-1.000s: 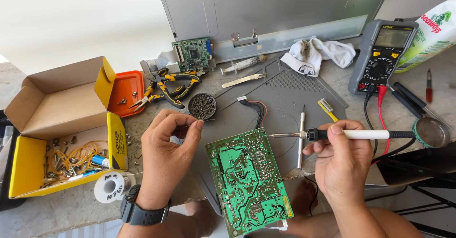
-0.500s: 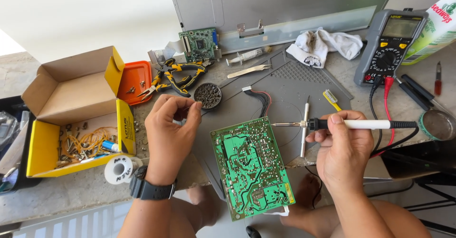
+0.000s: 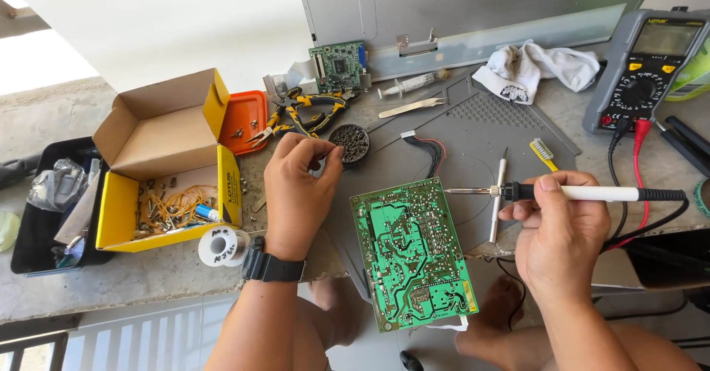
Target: A person uses a soldering iron to join components on a green circuit board at a workbench.
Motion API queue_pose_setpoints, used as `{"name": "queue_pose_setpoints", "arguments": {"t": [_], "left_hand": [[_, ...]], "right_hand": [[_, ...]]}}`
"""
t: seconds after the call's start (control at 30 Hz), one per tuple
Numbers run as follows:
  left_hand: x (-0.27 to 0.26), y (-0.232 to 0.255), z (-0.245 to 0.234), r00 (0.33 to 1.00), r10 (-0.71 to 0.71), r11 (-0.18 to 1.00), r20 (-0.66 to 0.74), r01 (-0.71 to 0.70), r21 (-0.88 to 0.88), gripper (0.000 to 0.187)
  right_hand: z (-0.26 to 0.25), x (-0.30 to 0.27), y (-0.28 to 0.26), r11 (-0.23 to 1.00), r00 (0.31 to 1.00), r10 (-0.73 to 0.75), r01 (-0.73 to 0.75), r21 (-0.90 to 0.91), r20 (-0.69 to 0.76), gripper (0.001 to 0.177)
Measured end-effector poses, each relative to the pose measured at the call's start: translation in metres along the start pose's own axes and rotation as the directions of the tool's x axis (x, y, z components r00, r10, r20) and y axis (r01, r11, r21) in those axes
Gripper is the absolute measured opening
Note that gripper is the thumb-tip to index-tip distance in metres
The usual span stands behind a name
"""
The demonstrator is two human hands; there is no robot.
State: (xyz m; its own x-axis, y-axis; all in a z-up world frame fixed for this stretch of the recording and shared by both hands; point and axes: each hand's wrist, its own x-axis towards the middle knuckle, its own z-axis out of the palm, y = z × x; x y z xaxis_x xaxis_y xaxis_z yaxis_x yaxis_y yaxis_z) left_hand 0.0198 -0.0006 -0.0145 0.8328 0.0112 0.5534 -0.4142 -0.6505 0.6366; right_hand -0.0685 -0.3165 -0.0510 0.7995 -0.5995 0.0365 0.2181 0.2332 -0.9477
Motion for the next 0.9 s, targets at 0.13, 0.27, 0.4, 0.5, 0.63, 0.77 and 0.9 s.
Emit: {"name": "queue_pose_setpoints", "arguments": {"t": [0.13,0.27,0.4,0.5,0.63,0.77,0.9], "left_hand": [[-0.001,-0.001,0.001,1.0,0.0,1.0,0.007,0.0,-0.006,0.012],[-0.001,-0.001,0.0,1.0,0.003,1.0,0.003,-0.003,-0.013,0.012],[-0.001,0.001,-0.004,1.0,0.003,1.0,-0.002,-0.003,-0.03,0.011],[-0.001,0.001,-0.004,1.0,-0.015,0.999,0.001,0.015,-0.035,0.011],[-0.001,0.003,-0.005,1.0,0.001,0.999,-0.01,-0.001,-0.036,0.011],[-0.005,0.024,-0.011,1.0,0.031,0.992,-0.002,-0.031,-0.122,0.01],[-0.013,0.058,-0.015,0.978,0.095,0.965,0.184,-0.045,-0.26,0.007]], "right_hand": [[0.002,-0.001,-0.002,1.0,1.0,0.001,-0.001,0.0,0.004,0.008],[0.002,-0.001,-0.001,1.0,1.0,0.001,-0.001,-0.011,0.001,0.008],[0.001,0.0,0.0,1.0,1.0,0.004,-0.004,-0.013,0.001,0.007],[0.002,0.0,0.0,1.0,1.0,-0.007,0.007,-0.019,0.005,0.008],[0.002,0.0,0.0,1.0,1.0,-0.008,0.008,-0.02,0.005,0.007],[0.003,0.001,-0.003,1.0,1.0,-0.006,0.006,-0.011,-0.015,0.009],[0.0,-0.001,-0.008,1.0,0.998,-0.004,0.005,0.013,-0.06,0.009]]}}
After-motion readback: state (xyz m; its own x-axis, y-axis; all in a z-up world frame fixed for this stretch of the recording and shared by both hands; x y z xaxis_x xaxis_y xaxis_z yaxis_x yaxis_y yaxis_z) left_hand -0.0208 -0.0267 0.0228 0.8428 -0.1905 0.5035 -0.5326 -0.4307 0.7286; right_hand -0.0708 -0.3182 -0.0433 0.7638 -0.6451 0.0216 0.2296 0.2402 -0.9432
